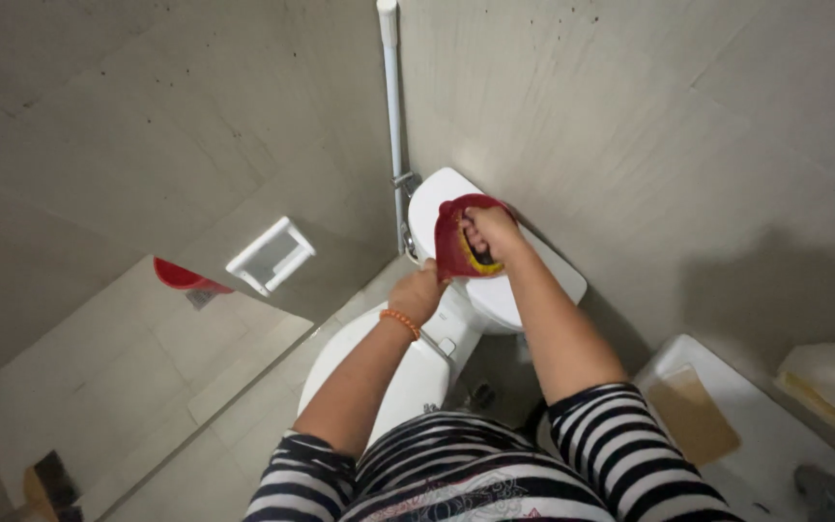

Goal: The person cleans a toilet seat and tank using a red plastic cup and a yellow brush. They repeatedly scoop water from a bucket, pour it onto the seat, scrub with the brush, and wipe the surfaces with their hand. The person also scrubs the wall behind the toilet.

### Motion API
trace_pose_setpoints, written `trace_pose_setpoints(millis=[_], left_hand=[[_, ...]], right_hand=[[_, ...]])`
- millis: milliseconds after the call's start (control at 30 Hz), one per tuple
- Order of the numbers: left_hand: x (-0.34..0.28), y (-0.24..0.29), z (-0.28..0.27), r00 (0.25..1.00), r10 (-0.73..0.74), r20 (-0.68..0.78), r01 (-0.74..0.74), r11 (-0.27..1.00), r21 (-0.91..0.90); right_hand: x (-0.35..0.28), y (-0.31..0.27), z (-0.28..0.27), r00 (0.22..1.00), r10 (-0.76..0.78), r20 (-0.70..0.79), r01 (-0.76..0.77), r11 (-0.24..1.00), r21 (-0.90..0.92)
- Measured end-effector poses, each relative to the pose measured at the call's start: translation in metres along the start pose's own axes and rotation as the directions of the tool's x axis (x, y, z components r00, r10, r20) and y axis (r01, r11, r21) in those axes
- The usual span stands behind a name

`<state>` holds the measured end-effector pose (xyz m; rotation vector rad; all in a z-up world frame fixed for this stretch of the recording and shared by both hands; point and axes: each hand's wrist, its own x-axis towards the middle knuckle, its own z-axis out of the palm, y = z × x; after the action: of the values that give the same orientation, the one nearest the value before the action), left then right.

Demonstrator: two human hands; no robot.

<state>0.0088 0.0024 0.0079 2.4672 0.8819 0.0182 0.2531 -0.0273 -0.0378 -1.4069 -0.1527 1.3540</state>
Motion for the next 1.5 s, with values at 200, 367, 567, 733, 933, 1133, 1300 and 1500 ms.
trace_pose_setpoints(millis=[200,367,567,733,933,1133,1300,1500], left_hand=[[0.009,-0.002,0.005,1.0,0.022,-0.011,-0.022,1.0,-0.014],[0.014,-0.01,0.01,0.992,0.108,-0.068,-0.106,0.994,0.031],[0.013,-0.001,-0.003,0.999,0.044,0.025,-0.045,0.999,0.016],[0.015,-0.001,-0.003,0.999,0.036,0.036,-0.035,0.999,-0.031],[0.009,0.002,-0.011,0.998,0.057,0.04,-0.055,0.998,-0.044],[0.011,-0.002,0.001,0.998,0.061,-0.022,-0.061,0.998,-0.005],[0.011,0.005,-0.005,1.0,0.019,0.017,-0.018,1.0,-0.024],[0.01,-0.002,0.007,0.997,0.068,-0.038,-0.07,0.997,-0.045]], right_hand=[[-0.018,0.023,0.02,0.966,-0.157,-0.205,0.093,0.953,-0.287],[-0.031,0.013,0.017,0.998,-0.057,-0.021,0.05,0.964,-0.261],[-0.072,-0.022,0.025,0.992,-0.083,0.099,0.088,0.995,-0.048],[-0.171,-0.148,0.085,0.613,-0.789,-0.032,0.551,0.456,-0.698],[-0.282,-0.259,0.147,0.236,-0.965,-0.114,0.574,0.233,-0.785],[-0.09,-0.177,0.085,0.136,-0.99,0.026,0.527,0.05,-0.849],[-0.033,-0.115,0.05,0.485,-0.867,-0.116,0.228,0.254,-0.94],[-0.202,-0.225,0.121,0.116,-0.993,0.017,0.292,0.017,-0.956]])
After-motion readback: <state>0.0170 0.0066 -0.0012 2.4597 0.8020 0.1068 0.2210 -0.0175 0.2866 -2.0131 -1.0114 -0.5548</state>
